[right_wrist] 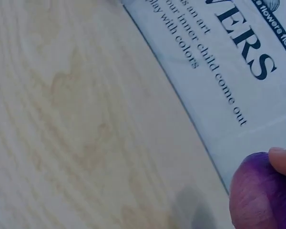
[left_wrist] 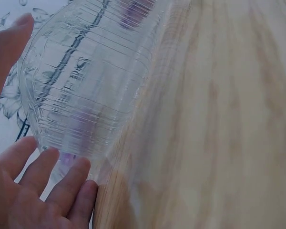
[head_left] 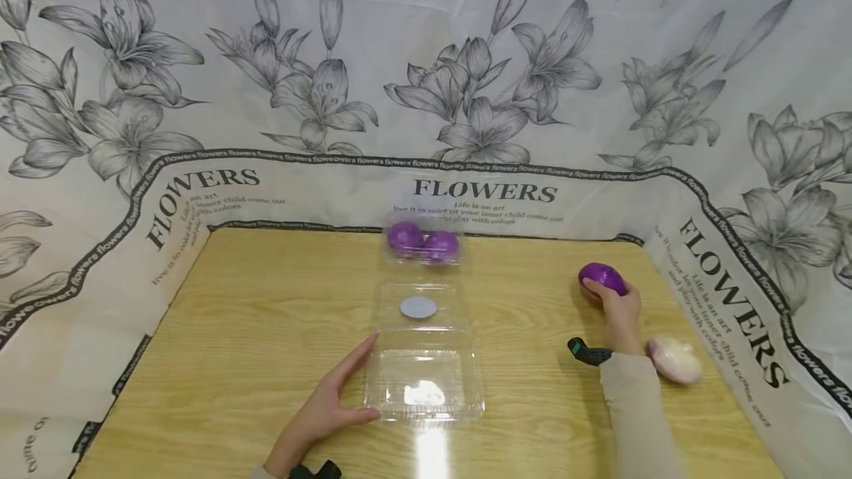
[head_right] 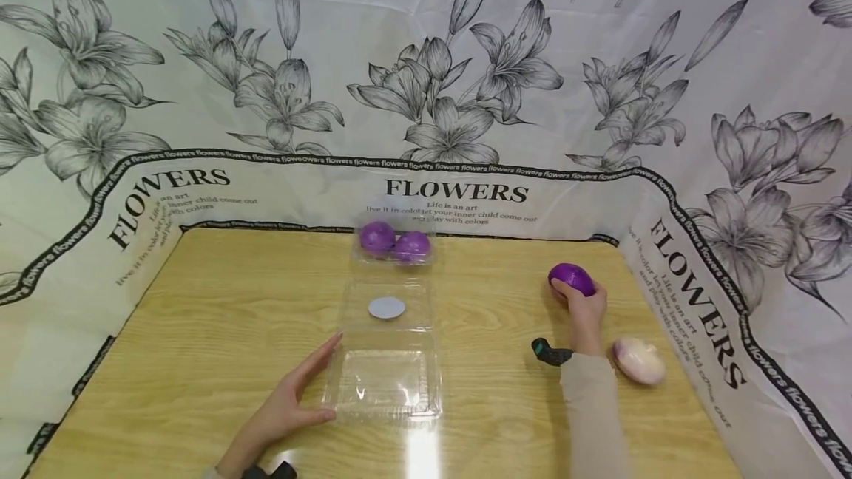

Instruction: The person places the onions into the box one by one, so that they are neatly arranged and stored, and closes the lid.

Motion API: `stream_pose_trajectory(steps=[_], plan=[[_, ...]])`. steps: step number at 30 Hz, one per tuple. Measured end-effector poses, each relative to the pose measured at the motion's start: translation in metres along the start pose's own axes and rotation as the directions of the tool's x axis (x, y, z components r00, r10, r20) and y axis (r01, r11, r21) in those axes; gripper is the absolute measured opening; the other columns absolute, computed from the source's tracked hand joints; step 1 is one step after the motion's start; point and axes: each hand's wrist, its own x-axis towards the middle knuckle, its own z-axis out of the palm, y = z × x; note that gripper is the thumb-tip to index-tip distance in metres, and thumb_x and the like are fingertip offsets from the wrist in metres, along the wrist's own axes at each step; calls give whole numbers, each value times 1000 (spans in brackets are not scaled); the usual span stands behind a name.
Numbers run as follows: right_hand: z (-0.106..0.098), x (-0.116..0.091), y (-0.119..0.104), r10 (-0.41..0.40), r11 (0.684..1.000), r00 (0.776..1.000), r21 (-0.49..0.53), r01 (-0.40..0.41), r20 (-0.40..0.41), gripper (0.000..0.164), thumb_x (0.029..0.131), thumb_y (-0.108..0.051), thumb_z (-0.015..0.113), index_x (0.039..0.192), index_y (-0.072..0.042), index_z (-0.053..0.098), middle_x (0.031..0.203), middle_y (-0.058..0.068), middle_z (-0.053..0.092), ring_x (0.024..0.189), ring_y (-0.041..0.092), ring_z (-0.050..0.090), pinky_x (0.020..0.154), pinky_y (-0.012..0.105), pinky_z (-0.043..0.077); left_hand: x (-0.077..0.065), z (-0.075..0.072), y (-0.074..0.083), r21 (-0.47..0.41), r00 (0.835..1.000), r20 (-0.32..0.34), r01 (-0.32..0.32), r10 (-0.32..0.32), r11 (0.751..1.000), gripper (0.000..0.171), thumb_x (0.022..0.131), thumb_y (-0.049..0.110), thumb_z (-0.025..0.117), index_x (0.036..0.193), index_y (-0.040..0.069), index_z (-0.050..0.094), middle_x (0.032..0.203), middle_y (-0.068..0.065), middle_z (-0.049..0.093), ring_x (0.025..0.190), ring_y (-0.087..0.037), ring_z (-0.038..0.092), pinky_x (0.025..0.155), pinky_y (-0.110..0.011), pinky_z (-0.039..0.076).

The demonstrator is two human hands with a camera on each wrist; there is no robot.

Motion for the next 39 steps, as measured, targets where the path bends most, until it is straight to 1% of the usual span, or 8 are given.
stream_pose_trajectory(steps=[7,12,18,22,26,31,35,39], plan=[[0,-20,-40,-17,1000,992,18,15,122,91,92,-28,71,158,-4,12,165,12,9,149,25,13,123,37,16,-2,-1,-15,14,999,10,34,-35,999,101,77,4,84,157,3,22,162,-14,23,146,-26,29,117,-19,20],[8,-40,-64,-75,996,982,66,65,174,87,93,-23,71,157,-4,17,163,11,14,148,23,15,123,36,12,-2,0,-17,13,1000,18,25,-25,1000,99,79,5,83,157,3,21,163,-15,22,147,-22,27,118,-19,18],[20,-74,-88,-162,987,959,44,156,231,89,92,-23,73,157,-5,16,162,12,16,146,24,20,123,36,12,-1,1,-17,31,999,13,32,-32,999,101,78,5,84,157,4,21,163,-14,21,148,-18,25,118,-18,18],[32,-102,-103,-233,972,933,49,228,275,90,91,-20,73,158,-6,15,162,15,19,145,25,25,122,37,19,-1,2,-16,45,999,9,50,-51,998,102,78,7,85,158,6,21,163,-13,21,148,-16,23,117,-17,17],[42,-129,-111,-294,955,906,63,289,305,87,89,-17,76,157,-10,21,159,14,27,141,25,31,118,38,27,-1,3,-14,61,998,12,65,-66,996,102,78,10,85,158,8,21,163,-12,21,149,-16,20,117,-15,15],[57,-158,-112,-390,920,855,93,382,342,79,88,-12,76,152,-11,31,150,11,38,134,23,40,107,33,39,-1,4,-12,70,997,18,75,-77,995,103,78,11,85,158,9,20,163,-13,21,149,-18,20,116,-15,14],[68,-180,-108,-449,889,807,99,448,383,78,87,-8,76,151,-10,33,148,9,41,135,21,40,108,38,38,-1,4,-11,82,995,24,98,-100,992,105,78,11,85,159,11,19,164,-11,20,149,-19,19,116,-15,13],[80,-201,-100,-486,859,761,74,507,429,82,85,-4,76,153,-8,30,151,9,40,142,22,35,116,46,30,-1,6,-7,99,994,23,103,-106,990,105,77,8,85,159,9,18,164,-13,19,150,-22,17,116,-15,12]])
